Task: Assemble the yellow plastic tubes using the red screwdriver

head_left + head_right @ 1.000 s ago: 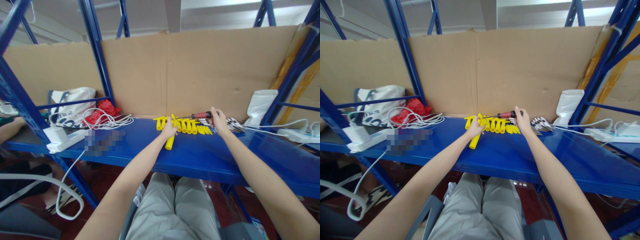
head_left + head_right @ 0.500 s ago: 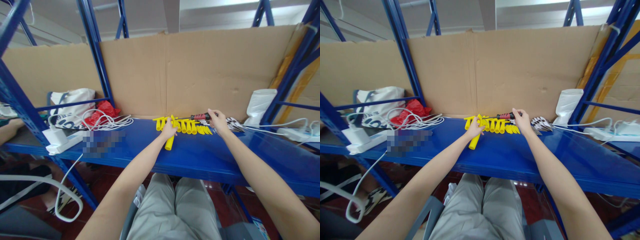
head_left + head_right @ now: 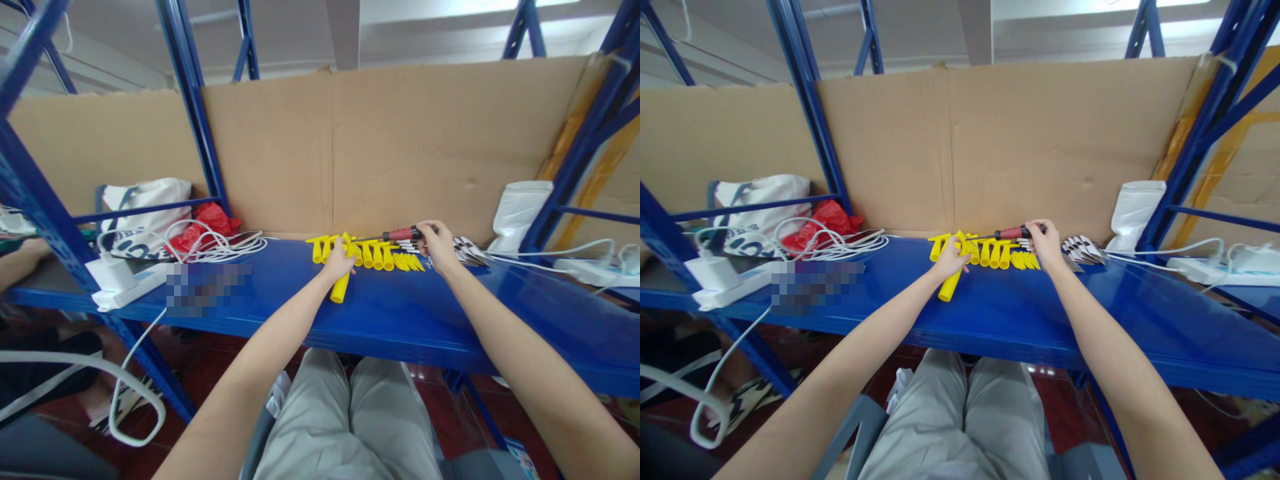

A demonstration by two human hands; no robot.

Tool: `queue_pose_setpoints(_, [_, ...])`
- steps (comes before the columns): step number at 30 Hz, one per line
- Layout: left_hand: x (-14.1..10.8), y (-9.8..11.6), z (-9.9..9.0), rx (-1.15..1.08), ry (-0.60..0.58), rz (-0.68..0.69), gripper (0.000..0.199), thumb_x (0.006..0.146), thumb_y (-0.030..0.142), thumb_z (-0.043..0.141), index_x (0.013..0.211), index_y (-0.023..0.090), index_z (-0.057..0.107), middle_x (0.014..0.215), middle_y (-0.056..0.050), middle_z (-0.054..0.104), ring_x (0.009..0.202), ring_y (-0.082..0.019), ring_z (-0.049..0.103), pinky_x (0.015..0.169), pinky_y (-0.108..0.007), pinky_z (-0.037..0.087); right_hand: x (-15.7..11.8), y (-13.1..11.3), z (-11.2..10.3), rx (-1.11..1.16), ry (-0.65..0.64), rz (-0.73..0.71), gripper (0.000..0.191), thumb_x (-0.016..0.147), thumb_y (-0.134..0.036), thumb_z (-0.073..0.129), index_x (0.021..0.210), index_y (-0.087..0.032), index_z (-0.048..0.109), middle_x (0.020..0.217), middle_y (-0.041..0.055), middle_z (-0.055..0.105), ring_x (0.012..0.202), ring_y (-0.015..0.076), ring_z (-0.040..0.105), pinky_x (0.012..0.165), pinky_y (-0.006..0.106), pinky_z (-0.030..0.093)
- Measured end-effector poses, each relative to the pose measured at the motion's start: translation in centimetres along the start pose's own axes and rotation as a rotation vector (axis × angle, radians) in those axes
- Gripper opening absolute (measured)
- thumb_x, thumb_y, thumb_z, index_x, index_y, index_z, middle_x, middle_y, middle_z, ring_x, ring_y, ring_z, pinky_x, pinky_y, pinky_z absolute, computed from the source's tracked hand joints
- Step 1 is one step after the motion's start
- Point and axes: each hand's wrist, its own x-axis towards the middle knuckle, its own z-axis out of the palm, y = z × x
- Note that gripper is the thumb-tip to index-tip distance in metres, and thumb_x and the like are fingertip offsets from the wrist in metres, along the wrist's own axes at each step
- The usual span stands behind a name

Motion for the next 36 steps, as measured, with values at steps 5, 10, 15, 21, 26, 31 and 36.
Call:
queue_pose_setpoints(5, [0.03, -0.06, -0.01, 0.025, 0.004, 0.020, 0.047, 0.079, 0.018, 0.070, 0.114, 0.021, 0.039, 0.078, 0.002, 0.066, 0.045, -0.007, 0.058, 0.050, -0.018, 0.050, -0.33, -0.26, 0.04, 0.004, -0.025, -0.018, 0.045, 0.069, -0.064, 0.068, 0.076, -0.024, 0.047, 0.042, -0.0066, 0.044, 0.033, 0.0099, 0.037, 0.032, 0.024, 0.023])
queue_pose_setpoints(10, [0.00, -0.03, -0.07, 0.043, 0.000, 0.017, 0.046, 0.079, 0.018, 0.071, 0.112, 0.021, 0.039, 0.079, 0.003, 0.065, 0.043, -0.006, 0.057, 0.051, -0.018, 0.050, -0.13, -0.38, -0.03, 0.033, -0.019, 0.040, 0.043, 0.065, -0.058, 0.072, 0.076, -0.024, 0.048, 0.038, -0.0092, 0.036, 0.032, 0.0090, 0.032, 0.032, 0.024, 0.022])
queue_pose_setpoints(15, [-0.18, 0.09, -0.04, 0.038, -0.002, 0.025, 0.047, 0.078, 0.019, 0.072, 0.112, 0.021, 0.039, 0.080, 0.002, 0.066, 0.042, -0.006, 0.056, 0.051, -0.019, 0.051, -0.31, -0.52, -0.02, 0.093, -0.075, 0.075, 0.051, 0.058, -0.063, 0.075, 0.076, -0.024, 0.046, 0.050, -0.0043, 0.052, 0.038, 0.0101, 0.041, 0.032, 0.024, 0.025])
queue_pose_setpoints(21, [-0.19, 0.11, -0.04, 0.071, 0.000, 0.036, 0.051, 0.077, 0.020, 0.073, 0.114, 0.021, 0.038, 0.083, 0.000, 0.068, 0.043, -0.007, 0.059, 0.053, -0.021, 0.053, -0.30, -0.38, -0.12, 0.055, -0.047, 0.039, 0.047, 0.067, -0.065, 0.069, 0.070, -0.024, 0.045, 0.038, -0.0088, 0.031, 0.032, 0.0083, 0.029, 0.033, 0.024, 0.020])
queue_pose_setpoints(26, [-0.04, -0.03, 0.04, 0.077, -0.015, 0.043, 0.044, 0.080, 0.012, 0.066, 0.112, 0.021, 0.037, 0.082, 0.002, 0.067, 0.043, -0.006, 0.057, 0.051, -0.019, 0.051, -0.15, -0.48, 0.07, 0.078, -0.016, 0.057, 0.042, 0.063, -0.054, 0.076, 0.076, -0.024, 0.049, 0.047, -0.0070, 0.047, 0.036, 0.0102, 0.040, 0.033, 0.023, 0.027])
queue_pose_setpoints(31, [-0.11, 0.03, 0.12, 0.065, -0.015, 0.048, 0.037, 0.082, 0.004, 0.058, 0.106, 0.021, 0.035, 0.076, 0.006, 0.063, 0.038, -0.004, 0.053, 0.046, -0.016, 0.046, -0.25, -0.21, -0.15, 0.055, -0.051, 0.048, 0.051, 0.068, -0.070, 0.066, 0.069, -0.024, 0.043, 0.040, -0.0074, 0.036, 0.033, 0.0089, 0.032, 0.032, 0.024, 0.023])
queue_pose_setpoints(36, [0.00, -0.09, 0.07, 0.046, -0.022, 0.055, 0.039, 0.081, 0.004, 0.059, 0.107, 0.021, 0.035, 0.077, 0.005, 0.063, 0.039, -0.004, 0.053, 0.048, -0.018, 0.047, -0.10, -0.28, -0.12, 0.041, -0.019, 0.063, 0.039, 0.071, -0.054, 0.070, 0.072, -0.023, 0.047, 0.040, -0.0079, 0.036, 0.033, 0.0096, 0.034, 0.032, 0.023, 0.024])
